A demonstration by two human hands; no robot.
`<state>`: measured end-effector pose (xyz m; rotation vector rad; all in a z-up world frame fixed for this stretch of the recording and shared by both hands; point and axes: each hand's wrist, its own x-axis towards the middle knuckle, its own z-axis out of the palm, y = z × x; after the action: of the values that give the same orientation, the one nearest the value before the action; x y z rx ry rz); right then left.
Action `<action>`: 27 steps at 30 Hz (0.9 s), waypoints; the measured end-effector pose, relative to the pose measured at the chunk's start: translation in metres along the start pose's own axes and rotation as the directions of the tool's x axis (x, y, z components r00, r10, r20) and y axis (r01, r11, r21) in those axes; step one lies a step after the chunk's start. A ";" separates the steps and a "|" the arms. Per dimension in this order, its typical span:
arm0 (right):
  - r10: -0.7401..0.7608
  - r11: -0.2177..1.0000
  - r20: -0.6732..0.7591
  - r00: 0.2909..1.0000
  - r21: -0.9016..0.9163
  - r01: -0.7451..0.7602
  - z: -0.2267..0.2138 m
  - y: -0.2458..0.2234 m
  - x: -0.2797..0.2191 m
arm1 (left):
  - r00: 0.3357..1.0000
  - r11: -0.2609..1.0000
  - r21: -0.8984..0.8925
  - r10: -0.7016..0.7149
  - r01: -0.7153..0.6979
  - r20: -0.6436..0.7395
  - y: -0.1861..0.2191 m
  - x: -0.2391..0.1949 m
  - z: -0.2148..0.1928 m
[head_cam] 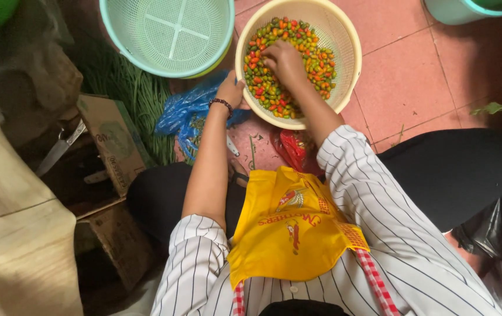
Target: Sorting chili peppers and removing their stems while sitting on the floor.
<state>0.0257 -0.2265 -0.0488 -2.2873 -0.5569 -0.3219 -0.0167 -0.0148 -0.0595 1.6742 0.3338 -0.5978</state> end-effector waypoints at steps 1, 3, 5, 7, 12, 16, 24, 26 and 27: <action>-0.004 1.000 0.001 1.000 0.002 0.004 0.006 0.005 -0.004 | 1.000 1.000 -0.002 0.001 -0.001 -0.004 -0.002 0.002 0.000; 0.169 0.986 0.066 0.983 -0.007 -0.168 0.018 0.014 -0.012 | 1.000 1.000 -0.018 -0.009 0.009 0.014 -0.007 0.007 -0.001; 0.170 0.985 0.130 0.977 -0.064 -0.162 0.015 0.018 -0.023 | 1.000 1.000 -0.016 -0.007 0.007 0.020 -0.008 0.008 -0.001; 0.173 0.981 0.189 0.967 -0.121 -0.152 0.004 0.014 -0.032 | 1.000 1.000 -0.012 -0.001 0.001 0.028 -0.008 0.010 -0.001; 0.358 0.904 0.211 0.910 -0.324 -0.280 -0.009 0.040 -0.061 | 1.000 1.000 -0.007 0.003 -0.003 0.001 -0.001 0.003 0.000; 0.224 0.903 -0.100 0.970 -0.353 -0.245 -0.029 0.019 -0.041 | 1.000 1.000 0.001 -0.025 0.025 0.012 -0.001 0.003 0.000; 0.003 0.919 -0.002 1.000 -0.395 -0.003 0.025 0.012 -0.025 | 0.972 0.959 0.186 0.228 -0.215 -0.052 -0.054 0.045 -0.003; -0.017 0.896 -0.012 1.000 -0.445 0.010 0.033 0.011 -0.026 | 0.973 0.957 0.202 0.224 -0.209 -0.054 -0.057 0.047 -0.004; -0.036 0.868 -0.022 0.999 -0.497 0.021 0.037 0.011 -0.026 | 0.974 0.955 0.215 0.221 -0.206 -0.052 -0.059 0.049 -0.004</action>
<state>0.0102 -0.2143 -0.0910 -2.7660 -0.5371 -0.5698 -0.0067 -0.0048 -0.1349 1.9093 0.1431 -0.4195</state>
